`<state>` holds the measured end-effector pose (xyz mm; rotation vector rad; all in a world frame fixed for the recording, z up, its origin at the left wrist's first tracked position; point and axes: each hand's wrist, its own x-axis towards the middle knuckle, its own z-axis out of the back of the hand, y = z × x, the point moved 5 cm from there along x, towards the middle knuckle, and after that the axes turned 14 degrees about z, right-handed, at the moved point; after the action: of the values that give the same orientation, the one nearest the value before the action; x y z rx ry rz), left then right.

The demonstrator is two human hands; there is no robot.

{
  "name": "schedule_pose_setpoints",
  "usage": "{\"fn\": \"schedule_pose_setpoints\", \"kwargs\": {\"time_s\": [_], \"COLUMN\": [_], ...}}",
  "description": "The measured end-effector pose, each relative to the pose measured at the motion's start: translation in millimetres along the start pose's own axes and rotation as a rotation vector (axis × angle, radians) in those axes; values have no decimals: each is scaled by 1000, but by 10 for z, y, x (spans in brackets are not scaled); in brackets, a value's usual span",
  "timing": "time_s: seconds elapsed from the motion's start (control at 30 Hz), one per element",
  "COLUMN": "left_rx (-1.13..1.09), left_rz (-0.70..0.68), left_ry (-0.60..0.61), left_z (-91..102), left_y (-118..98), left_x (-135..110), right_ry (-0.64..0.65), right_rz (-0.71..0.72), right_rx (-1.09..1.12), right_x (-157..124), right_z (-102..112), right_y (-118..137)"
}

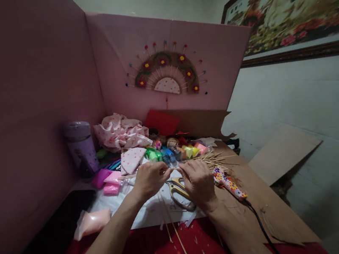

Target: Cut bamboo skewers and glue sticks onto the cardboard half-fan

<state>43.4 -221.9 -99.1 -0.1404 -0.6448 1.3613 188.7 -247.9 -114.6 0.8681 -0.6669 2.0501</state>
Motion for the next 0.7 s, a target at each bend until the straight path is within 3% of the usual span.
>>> {"fn": "schedule_pose_setpoints", "kwargs": {"time_s": [0.13, 0.5, 0.7], "left_rx": [62, 235, 353], "left_rz": [9, 53, 76], "left_ry": [-22, 2, 0], "left_z": [-32, -114, -151], "left_y": [14, 24, -45], "left_x": [10, -6, -51], "right_ry": [101, 190, 310], "right_rz": [-27, -117, -112], "right_rx": [26, 17, -6], "right_x": [-12, -87, -109], "right_z": [-41, -169, -240], "right_y": [14, 72, 150]}}
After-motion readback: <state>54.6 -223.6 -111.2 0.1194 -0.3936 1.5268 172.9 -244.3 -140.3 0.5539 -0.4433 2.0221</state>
